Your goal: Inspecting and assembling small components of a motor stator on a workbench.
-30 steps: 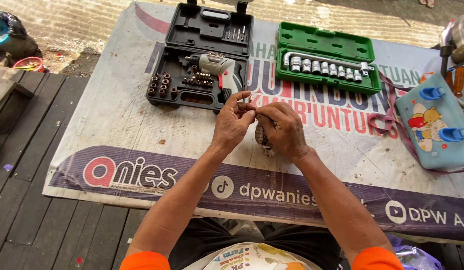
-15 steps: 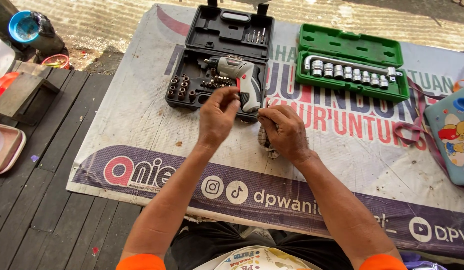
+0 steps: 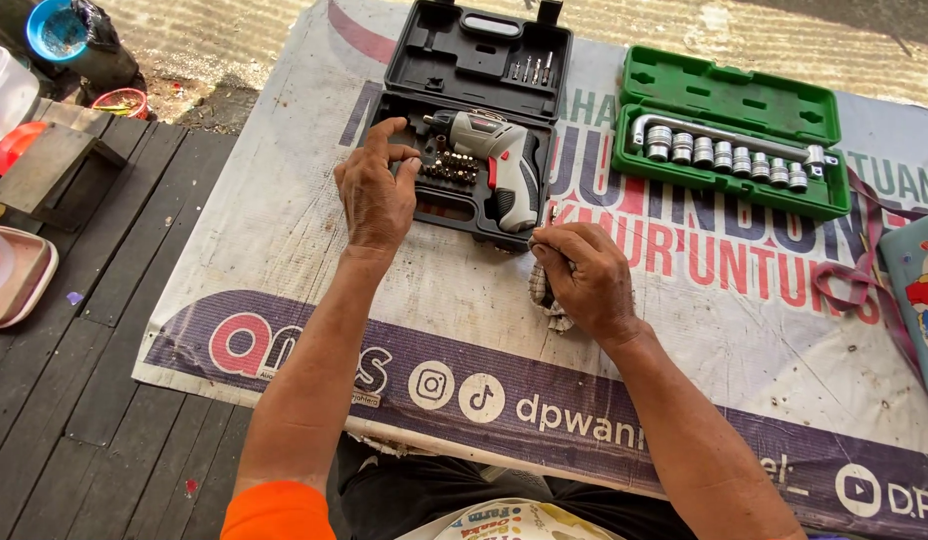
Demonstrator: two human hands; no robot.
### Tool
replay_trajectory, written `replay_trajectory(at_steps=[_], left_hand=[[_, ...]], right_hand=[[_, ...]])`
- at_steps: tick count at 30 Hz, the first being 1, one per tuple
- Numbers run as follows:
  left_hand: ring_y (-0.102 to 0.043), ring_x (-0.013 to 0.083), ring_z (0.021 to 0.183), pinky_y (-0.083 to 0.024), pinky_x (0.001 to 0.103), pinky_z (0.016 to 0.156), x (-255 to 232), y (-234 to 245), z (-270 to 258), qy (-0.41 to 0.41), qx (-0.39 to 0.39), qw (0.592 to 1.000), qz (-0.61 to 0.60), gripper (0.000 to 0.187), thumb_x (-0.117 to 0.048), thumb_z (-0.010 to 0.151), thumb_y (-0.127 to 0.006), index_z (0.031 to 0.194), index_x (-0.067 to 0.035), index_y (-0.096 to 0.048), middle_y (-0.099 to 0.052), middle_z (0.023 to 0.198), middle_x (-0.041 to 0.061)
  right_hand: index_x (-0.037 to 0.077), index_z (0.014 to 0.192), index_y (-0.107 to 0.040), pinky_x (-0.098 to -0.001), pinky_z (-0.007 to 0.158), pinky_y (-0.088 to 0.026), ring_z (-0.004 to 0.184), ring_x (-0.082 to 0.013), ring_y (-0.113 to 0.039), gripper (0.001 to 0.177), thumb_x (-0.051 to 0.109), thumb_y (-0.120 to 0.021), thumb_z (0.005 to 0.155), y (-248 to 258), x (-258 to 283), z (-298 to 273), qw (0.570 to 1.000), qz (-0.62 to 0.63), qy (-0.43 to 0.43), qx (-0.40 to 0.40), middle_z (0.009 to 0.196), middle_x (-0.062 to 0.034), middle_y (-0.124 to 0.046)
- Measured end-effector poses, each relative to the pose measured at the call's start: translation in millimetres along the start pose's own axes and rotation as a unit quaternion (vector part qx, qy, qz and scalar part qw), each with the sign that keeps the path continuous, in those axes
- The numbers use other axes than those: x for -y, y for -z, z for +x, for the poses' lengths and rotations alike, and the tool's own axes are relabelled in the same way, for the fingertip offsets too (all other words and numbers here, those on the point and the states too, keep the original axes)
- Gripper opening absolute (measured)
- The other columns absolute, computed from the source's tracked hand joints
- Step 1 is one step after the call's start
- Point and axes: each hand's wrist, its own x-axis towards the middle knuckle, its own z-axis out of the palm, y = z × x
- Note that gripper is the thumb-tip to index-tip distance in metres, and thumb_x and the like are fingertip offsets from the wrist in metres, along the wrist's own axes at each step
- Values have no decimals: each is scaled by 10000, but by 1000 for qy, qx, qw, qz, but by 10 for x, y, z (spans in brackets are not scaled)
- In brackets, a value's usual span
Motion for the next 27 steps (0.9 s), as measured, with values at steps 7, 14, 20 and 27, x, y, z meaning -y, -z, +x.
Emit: replay_trajectory(at_steps=[7, 14, 20, 27], left_hand=[[-639, 160, 1065, -259, 398, 1090, 192, -160, 5, 26, -25, 999, 30, 509, -133, 891, -799, 1307, -304, -562, -760, 906, -124], [-592, 160, 1206, -74, 534, 1162, 180, -167, -4, 35, -18, 998, 54, 500, -175, 905, -815, 1321, -304, -570, -758, 919, -146], [-620, 171, 1165, -91, 560, 1170, 144, -113, 0, 37, 2, 998, 52, 460, -131, 906, -811, 1267, -294, -578, -744, 879, -131], [-629, 145, 1144, -96, 593, 1165, 147, -117, 24, 41, 28, 994, 95, 431, -179, 863, -840, 1171, -321, -574, -725, 853, -165]], right_hand=[[95, 1050, -788, -438, 788, -576, 890, -360, -729, 92, 91, -755, 964, 20, 56, 28, 1000, 3, -6, 8, 935, -127, -732], [100, 1059, -791, -433, 797, -576, 906, -349, -728, 105, 87, -759, 960, 22, 34, 26, 1000, -1, -13, 23, 939, -122, -729], [96, 1060, -791, -435, 796, -577, 912, -353, -726, 104, 87, -761, 961, 23, 17, 16, 999, -6, -14, 29, 934, -128, -725], [93, 1051, -790, -433, 782, -582, 908, -353, -728, 88, 88, -756, 970, 30, 30, 34, 999, -4, -18, 28, 931, -128, -724]])
